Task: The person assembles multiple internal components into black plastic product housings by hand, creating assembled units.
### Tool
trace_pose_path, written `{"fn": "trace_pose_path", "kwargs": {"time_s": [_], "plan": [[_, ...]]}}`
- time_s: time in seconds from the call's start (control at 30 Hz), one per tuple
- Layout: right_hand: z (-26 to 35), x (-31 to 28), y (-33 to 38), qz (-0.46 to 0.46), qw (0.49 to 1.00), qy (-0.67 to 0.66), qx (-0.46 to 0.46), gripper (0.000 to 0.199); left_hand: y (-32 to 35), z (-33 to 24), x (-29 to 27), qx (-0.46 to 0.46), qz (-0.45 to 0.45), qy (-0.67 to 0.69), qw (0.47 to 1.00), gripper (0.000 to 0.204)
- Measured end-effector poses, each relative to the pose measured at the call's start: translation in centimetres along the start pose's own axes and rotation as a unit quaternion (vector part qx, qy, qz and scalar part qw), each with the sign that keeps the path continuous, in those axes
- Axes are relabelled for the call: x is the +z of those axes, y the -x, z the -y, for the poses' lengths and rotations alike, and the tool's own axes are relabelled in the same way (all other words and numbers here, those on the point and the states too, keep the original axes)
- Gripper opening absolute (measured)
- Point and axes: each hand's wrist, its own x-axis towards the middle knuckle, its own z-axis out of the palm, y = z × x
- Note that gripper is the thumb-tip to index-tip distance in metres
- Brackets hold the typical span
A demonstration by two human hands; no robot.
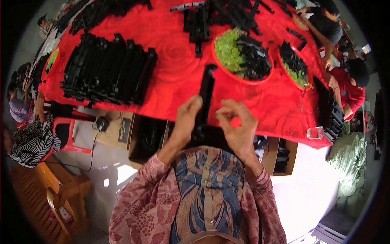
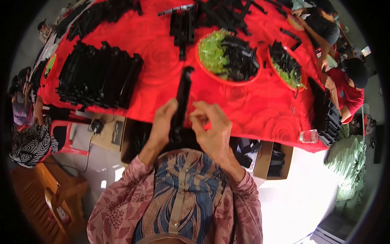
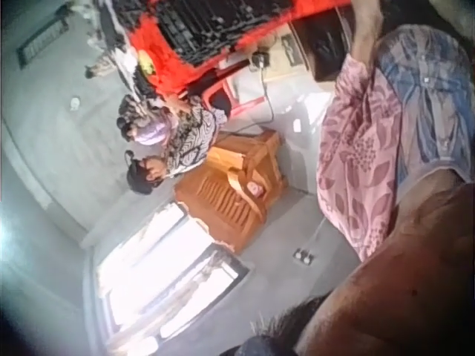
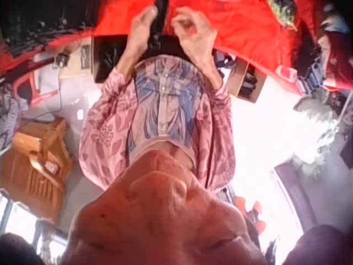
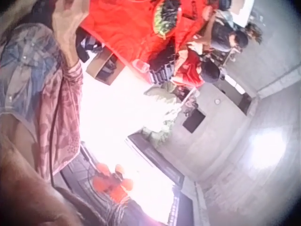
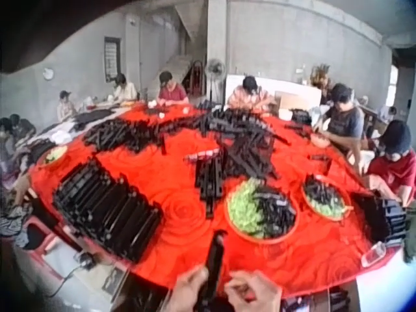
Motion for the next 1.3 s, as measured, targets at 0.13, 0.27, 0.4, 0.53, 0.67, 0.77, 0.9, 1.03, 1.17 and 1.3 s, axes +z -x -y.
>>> {"fn": "trace_pose_path", "kwargs": {"time_s": [0.13,0.27,0.4,0.53,0.67,0.77,0.9,1.03,1.17,1.3], "plan": [[-1.4,-0.9,-0.3,-0.048,0.996,-0.019,0.077,0.031,-1.0,-1.6,-1.4,-0.083,0.064,0.153,0.983,0.039],[-1.6,-0.6,0.2,-0.043,0.995,-0.046,0.075,0.030,-0.6,-1.1,-1.6,-0.074,0.131,0.220,0.964,0.045],[-0.9,-0.2,1.3,-0.034,0.998,-0.039,0.042,0.031,0.2,-0.5,-1.0,-0.040,0.112,0.263,0.957,0.045],[-0.4,-0.7,1.5,-0.045,0.999,-0.008,0.023,0.030,1.0,0.4,-1.4,0.015,0.120,0.260,0.958,0.051],[-0.2,-0.7,1.8,-0.063,0.997,-0.009,0.039,0.029,1.9,0.1,-1.2,0.172,0.134,0.052,0.975,0.040],[-0.3,-0.6,1.8,-0.064,0.996,-0.011,0.062,0.028,2.5,0.2,-0.4,0.246,0.103,-0.059,0.962,0.038],[-0.4,-0.2,1.7,-0.045,0.987,-0.049,0.145,0.030,2.1,1.6,-0.8,0.428,0.125,-0.158,0.881,0.038],[-1.0,-0.2,2.4,-0.028,0.980,-0.062,0.186,0.031,3.0,0.8,0.0,0.492,0.122,-0.247,0.826,0.035],[-1.1,-0.5,2.4,-0.009,0.972,-0.097,0.213,0.030,3.1,1.4,0.2,0.525,0.093,-0.290,0.795,0.033],[-2.1,-0.2,2.7,-0.019,0.959,-0.177,0.223,0.029,3.1,1.4,0.5,0.521,0.094,-0.277,0.801,0.035]]}}
